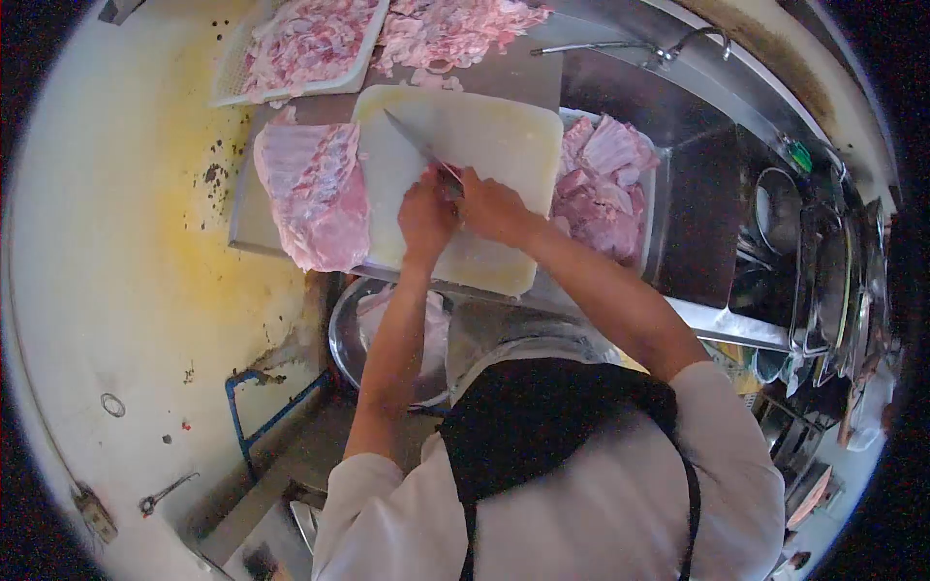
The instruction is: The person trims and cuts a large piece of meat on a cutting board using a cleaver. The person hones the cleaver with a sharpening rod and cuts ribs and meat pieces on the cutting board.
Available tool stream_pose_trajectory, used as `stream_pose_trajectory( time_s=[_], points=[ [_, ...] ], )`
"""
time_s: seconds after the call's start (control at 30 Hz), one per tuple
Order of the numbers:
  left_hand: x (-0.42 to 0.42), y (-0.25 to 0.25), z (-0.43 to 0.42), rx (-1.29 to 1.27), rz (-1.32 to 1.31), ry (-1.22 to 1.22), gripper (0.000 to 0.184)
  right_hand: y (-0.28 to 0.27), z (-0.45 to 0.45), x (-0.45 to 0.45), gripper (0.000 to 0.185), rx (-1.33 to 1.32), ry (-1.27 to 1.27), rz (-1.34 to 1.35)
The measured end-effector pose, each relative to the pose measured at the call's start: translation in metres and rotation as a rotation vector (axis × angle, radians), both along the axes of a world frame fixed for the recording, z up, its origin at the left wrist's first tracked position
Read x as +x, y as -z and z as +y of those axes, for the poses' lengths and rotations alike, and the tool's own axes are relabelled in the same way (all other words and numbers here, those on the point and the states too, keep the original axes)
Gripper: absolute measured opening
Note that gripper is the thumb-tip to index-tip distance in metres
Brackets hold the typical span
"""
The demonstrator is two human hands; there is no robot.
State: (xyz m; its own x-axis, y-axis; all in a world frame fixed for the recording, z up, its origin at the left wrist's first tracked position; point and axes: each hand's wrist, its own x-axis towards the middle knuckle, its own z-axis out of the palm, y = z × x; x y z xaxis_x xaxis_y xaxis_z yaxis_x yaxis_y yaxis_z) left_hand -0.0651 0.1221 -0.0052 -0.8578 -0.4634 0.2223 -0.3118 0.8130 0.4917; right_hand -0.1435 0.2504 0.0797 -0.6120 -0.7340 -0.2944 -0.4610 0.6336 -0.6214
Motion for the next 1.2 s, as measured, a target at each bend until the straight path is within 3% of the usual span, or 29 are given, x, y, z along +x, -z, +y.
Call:
stream_pose_trajectory(
  time_s=[0.1,0.13,0.2,0.23,0.33,0.43,0.5,0.57,0.63,0.77,0.83,0.9,0.97,1.07,1.2],
  points=[
    [0.014,-0.006,-0.017,0.09,-0.064,-0.175,0.025,0.003,0.073,0.031,0.043,0.088,-0.067,0.017],
    [0.024,-0.002,-0.034,0.102,-0.044,-0.177,0.022,0.033,0.108,0.044,0.044,0.041,-0.078,0.098],
    [0.047,-0.006,-0.063,0.147,0.039,-0.195,0.018,0.026,0.156,0.065,0.047,0.108,-0.025,0.011],
    [0.055,-0.017,-0.07,0.177,0.1,-0.204,0.018,-0.011,0.171,0.068,0.049,0.22,0.046,-0.159],
    [0.058,-0.047,-0.076,-0.25,0.004,-0.015,0.021,-0.02,0.221,0.067,0.051,0.168,0.079,-0.369],
    [0.025,-0.045,-0.027,0.013,0.324,0.152,0.026,-0.02,0.244,0.07,0.051,0.096,0.209,-0.392],
    [0.002,-0.052,0.009,-0.062,0.261,0.53,0.037,0.01,0.25,0.073,0.049,-0.064,0.279,-0.298],
    [-0.02,-0.046,0.033,-0.294,0.134,0.758,0.031,0.024,0.25,0.071,0.046,-0.202,0.34,-0.223],
    [-0.032,-0.035,0.038,-0.264,0.004,0.716,0.026,0.025,0.237,0.065,0.04,-0.319,0.391,-0.171],
    [-0.054,-0.03,0.008,-0.29,-0.224,0.733,0.009,0.047,0.236,0.063,0.057,-0.122,0.268,-0.099],
    [-0.058,-0.016,-0.019,0.603,-0.109,0.616,0.008,0.049,0.238,0.073,0.059,-0.121,0.3,-0.099],
    [-0.057,-0.018,-0.031,0.855,0.02,0.497,0.014,0.049,0.24,0.075,0.058,-0.168,0.307,-0.142],
    [-0.053,-0.09,-0.014,0.481,0.147,0.448,0.018,0.047,0.24,0.073,0.057,-0.153,0.303,-0.181],
    [-0.061,-0.105,-0.031,0.209,0.164,0.243,0.016,0.05,0.241,0.072,0.057,-0.122,0.272,-0.169],
    [-0.056,-0.143,-0.012,0.548,0.229,0.148,0.02,0.067,0.247,0.07,0.064,-0.187,0.257,-0.082]
  ],
)
